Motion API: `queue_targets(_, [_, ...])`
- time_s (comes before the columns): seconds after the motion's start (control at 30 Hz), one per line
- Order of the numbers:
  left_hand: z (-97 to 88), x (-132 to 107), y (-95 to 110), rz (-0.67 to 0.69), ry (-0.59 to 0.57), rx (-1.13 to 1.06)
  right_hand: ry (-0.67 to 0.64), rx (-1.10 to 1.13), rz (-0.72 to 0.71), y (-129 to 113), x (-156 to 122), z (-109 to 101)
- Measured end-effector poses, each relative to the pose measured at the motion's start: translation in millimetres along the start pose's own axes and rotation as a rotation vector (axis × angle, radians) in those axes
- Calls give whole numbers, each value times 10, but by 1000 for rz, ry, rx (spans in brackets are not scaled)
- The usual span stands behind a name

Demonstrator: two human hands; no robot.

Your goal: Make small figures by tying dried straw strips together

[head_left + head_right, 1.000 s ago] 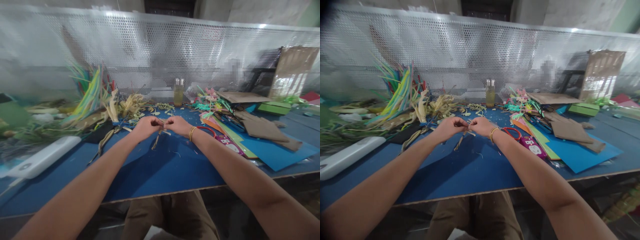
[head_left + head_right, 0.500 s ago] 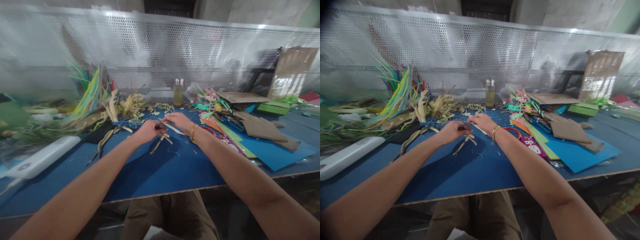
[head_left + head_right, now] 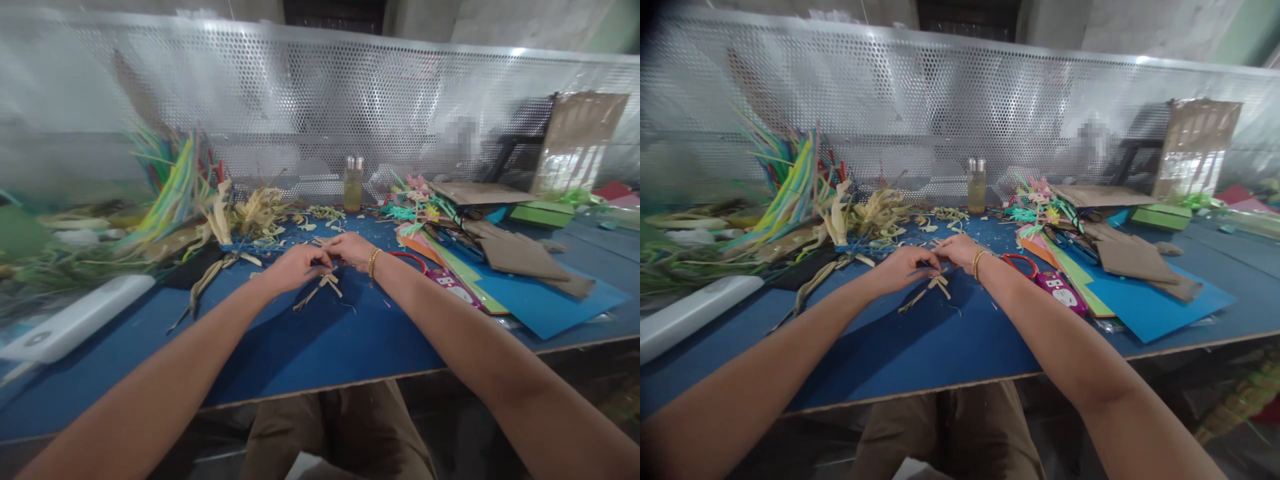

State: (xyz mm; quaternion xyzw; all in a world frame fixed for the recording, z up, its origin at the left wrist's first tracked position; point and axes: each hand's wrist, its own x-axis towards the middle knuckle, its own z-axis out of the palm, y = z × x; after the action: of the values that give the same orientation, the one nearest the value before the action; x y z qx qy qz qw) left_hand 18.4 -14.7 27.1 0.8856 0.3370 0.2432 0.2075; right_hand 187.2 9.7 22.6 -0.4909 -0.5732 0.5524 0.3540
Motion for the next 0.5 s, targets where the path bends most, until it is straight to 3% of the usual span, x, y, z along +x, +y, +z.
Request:
queue_targets(0.2, [91, -1, 85, -43, -16, 137, -45, -152, -19, -24, 34, -71])
queue_targets(0.33, [139, 12, 166, -46, 19, 123, -96, 3, 51, -68, 14, 47])
queue_targets(0.5, [222, 16, 232, 2, 18, 57, -282, 238, 107, -124, -18, 210])
